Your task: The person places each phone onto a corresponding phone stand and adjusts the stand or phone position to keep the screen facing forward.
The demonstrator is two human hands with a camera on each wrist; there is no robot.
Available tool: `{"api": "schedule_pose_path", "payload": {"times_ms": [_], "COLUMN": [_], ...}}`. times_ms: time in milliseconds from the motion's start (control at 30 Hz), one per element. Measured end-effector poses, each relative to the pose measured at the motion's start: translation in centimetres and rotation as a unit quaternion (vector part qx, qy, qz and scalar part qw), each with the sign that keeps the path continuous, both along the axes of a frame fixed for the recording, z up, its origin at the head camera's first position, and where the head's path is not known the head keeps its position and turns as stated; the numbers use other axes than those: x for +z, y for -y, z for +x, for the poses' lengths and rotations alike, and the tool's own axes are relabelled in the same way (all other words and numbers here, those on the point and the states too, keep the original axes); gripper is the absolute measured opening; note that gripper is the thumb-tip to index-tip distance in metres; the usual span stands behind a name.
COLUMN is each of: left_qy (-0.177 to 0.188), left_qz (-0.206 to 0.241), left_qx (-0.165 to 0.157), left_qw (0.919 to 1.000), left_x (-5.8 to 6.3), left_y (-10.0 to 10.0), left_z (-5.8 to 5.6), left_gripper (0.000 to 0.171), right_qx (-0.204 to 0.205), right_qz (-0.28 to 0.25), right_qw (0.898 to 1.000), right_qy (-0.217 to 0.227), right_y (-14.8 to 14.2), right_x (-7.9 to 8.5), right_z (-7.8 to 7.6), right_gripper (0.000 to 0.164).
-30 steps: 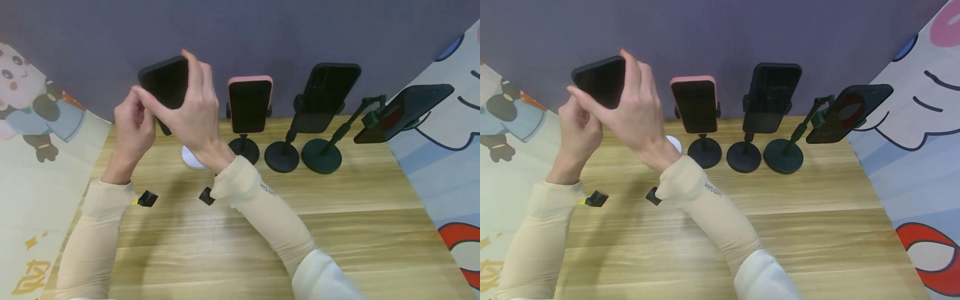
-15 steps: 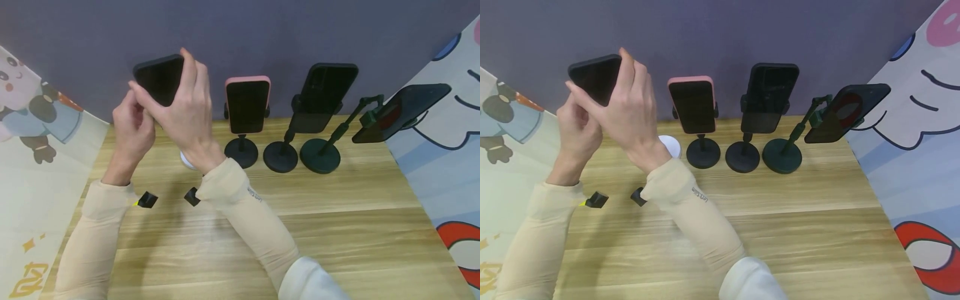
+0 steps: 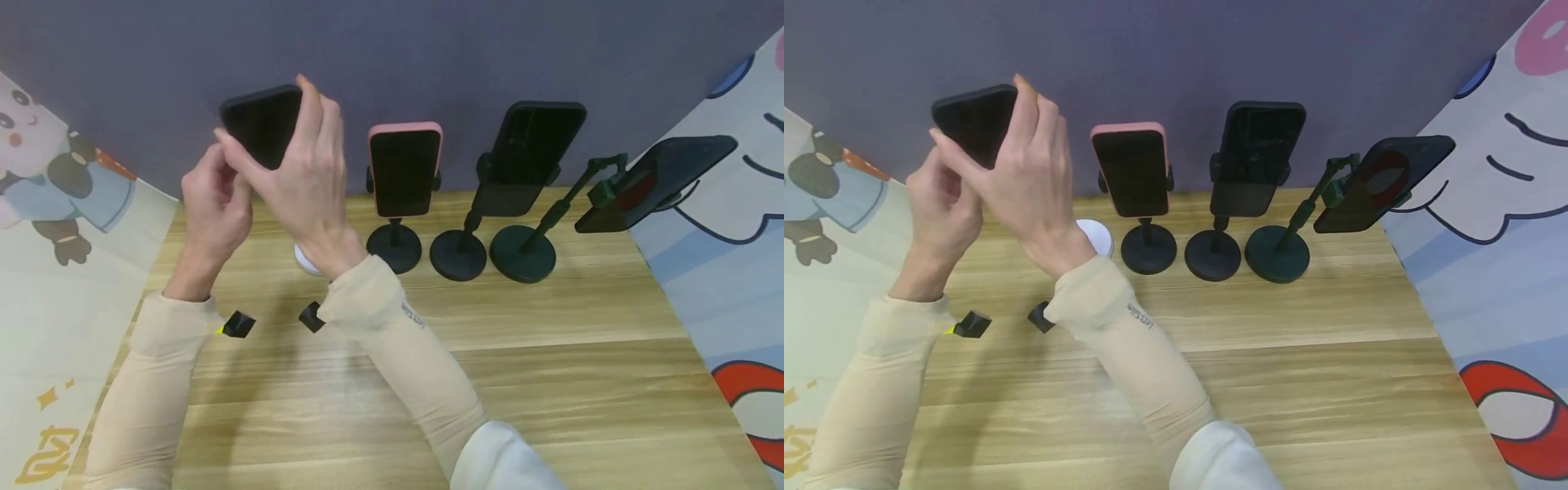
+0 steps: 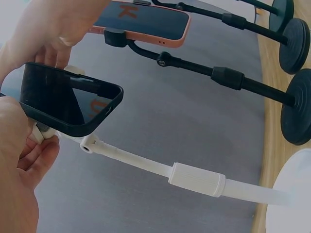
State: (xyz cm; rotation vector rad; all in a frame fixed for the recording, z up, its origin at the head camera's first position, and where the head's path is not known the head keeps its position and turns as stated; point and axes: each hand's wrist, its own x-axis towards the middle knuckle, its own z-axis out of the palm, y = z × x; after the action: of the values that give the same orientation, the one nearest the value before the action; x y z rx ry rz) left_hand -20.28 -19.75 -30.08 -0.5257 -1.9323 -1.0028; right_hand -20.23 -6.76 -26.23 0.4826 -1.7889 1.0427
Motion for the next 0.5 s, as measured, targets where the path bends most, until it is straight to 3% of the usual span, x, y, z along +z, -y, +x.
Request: {"api": "schedule_pose_path", "payload": {"times_ms": [500], "left_qy": [0.019], "left_qz": [0.011], "left_qx": [-0.016], "left_qw": [0.9996], "left_x": [-0.2], "left_y": [-0.2], "left_z": [-0.06], "left_gripper": [0.019], "right_qx": [0.006], "right_qz": [-0.006], "right_qw": [1.0], "right_qy": [-0.005], "right_y": [-0.25], "right_x": [-0.31], "right_z": [-0.42], "right_gripper": [0.083]}}
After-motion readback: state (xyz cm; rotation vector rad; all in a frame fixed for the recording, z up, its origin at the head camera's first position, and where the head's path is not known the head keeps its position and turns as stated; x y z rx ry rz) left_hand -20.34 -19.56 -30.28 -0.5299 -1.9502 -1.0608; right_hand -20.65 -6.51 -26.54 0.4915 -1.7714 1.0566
